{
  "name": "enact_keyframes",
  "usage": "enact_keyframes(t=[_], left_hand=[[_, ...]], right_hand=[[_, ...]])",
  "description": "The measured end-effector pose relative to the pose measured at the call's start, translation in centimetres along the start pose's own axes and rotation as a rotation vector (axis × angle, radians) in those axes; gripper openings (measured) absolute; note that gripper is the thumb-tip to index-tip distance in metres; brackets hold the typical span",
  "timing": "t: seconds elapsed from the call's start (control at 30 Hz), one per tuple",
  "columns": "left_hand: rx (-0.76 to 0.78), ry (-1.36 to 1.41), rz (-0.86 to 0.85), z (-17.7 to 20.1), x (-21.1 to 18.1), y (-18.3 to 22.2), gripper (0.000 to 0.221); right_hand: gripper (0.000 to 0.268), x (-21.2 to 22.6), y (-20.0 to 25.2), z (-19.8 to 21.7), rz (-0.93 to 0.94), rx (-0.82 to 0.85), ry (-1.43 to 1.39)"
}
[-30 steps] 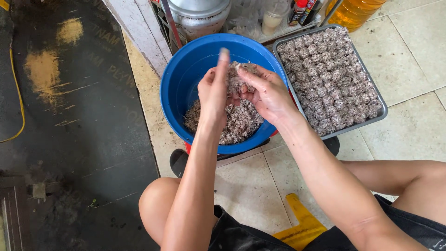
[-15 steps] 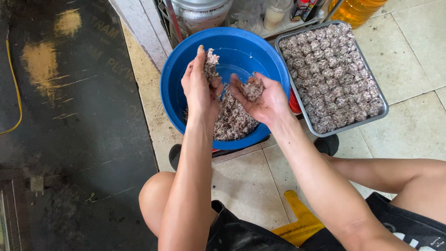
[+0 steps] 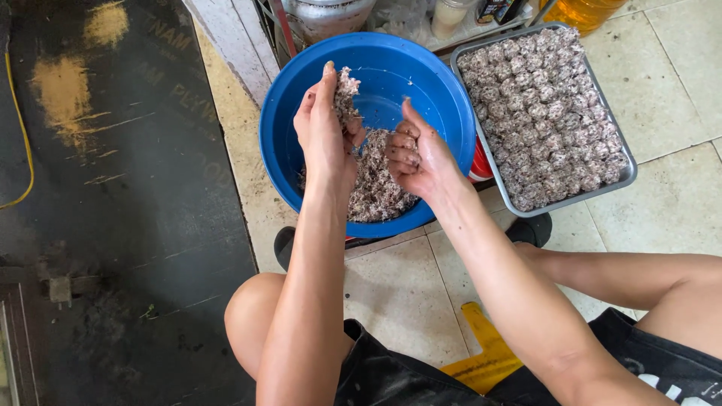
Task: Forming small round balls from a shredded coconut-based food mixture by hand and placing them into a metal tray.
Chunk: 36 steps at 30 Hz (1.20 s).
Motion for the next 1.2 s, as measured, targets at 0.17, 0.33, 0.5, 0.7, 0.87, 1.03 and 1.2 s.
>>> enact_keyframes(t=[0.17,0.33,0.5,0.7,0.87,1.03,1.2], left_hand=[[0.052,0.033,-0.046,0.5,0.4,-0.6,0.027],[0.053,0.072,-0.037,0.3,-0.1,-0.3,0.028],[0.001,-0.118,0.076,-0.7,-1.5,1.2,0.034],[0.369,-0.57,-0.055,-1.5,-0.3,1.7,0.019],[0.575,-0.697,-0.206,-1.9,-0.1,1.8,0.023],[0.636,-0.818,-0.328,-2.7,-1.1,2.7,0.028],[0.537,-0.98,-0.337,-2.7,-1.5,2.5,0.028]], right_hand=[[0.034,-1.6,2.1,-9.8,0.045,-0.333,0.095],[0.028,-1.3,2.1,-6.8,0.092,-0.554,0.159],[0.055,-0.4,1.6,-1.2,0.067,-0.382,0.105],[0.073,1.4,4.1,-10.5,0.331,-0.427,0.914],[0.077,2.9,4.3,-10.2,0.389,-0.385,1.097],[0.079,2.4,5.1,-11.3,0.312,-0.469,1.23],[0.076,2.1,4.8,-11.1,0.319,-0.453,1.302]])
Point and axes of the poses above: each hand's wrist, its own y-axis away from the middle knuckle, its own z-axis out of the back of the hand, x = y × z, the point moved 4 cm from there along -y, towards the middle knuckle, and after that the axes turned 6 degrees about -z, right-handed, at the moved point
